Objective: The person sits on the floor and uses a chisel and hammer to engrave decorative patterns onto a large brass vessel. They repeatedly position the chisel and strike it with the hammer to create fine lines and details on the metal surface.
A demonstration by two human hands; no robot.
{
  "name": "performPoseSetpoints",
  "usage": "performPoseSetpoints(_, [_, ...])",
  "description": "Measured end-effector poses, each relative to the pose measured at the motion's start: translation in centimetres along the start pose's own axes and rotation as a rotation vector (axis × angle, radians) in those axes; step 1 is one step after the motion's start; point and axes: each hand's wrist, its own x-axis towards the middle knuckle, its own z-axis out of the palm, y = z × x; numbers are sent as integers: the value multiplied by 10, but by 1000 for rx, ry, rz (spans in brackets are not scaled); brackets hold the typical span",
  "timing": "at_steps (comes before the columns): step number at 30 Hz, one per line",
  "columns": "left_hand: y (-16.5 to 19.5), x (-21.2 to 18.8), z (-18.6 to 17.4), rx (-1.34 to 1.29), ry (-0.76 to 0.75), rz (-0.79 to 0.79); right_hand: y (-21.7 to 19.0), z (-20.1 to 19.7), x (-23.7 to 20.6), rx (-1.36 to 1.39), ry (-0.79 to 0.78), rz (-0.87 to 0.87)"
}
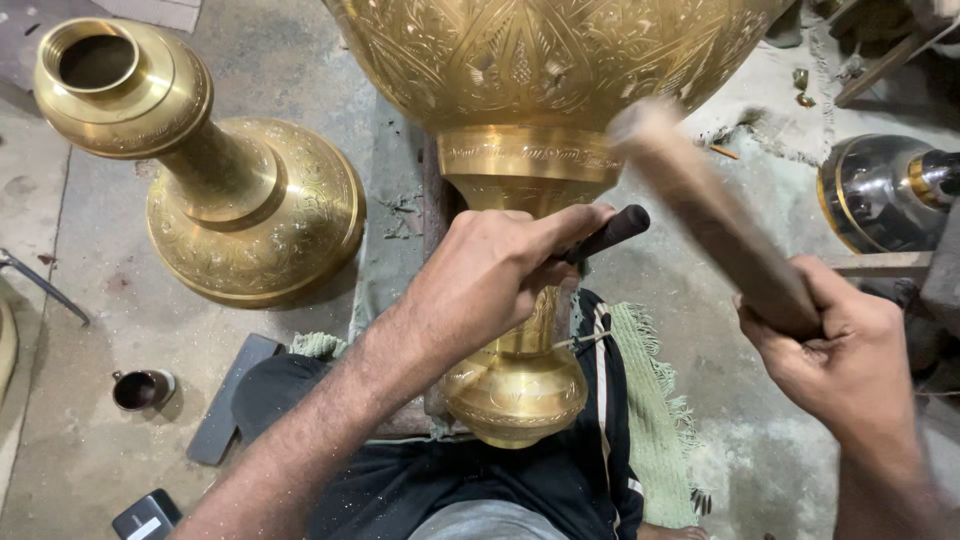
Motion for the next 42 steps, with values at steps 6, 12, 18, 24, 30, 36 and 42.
performPoseSetpoints(6, [-4, 1, 4, 27, -4, 10, 12, 3, -6, -45, 22, 2])
performPoseSetpoints(12, [-5, 1, 7, 6, -12, 18, 20, 6, -8, -139, 28, 66])
performPoseSetpoints(18, [-6, 0, 6, -33, 3, 45, 10, 6, -9, -94, 9, -46])
performPoseSetpoints(24, [-4, 2, 7, -16, -56, -17, -1, 9, -10, -61, 36, 92])
performPoseSetpoints(30, [-1, -3, 3, -74, -28, 3, -7, 8, -11, -185, 39, 75])
performPoseSetpoints(36, [-1, -4, 3, -101, -17, 3, -10, 7, -17, -211, 51, 63])
performPoseSetpoints(42, [-1, -5, 3, -104, -26, 2, -12, 5, -15, -168, 37, 1])
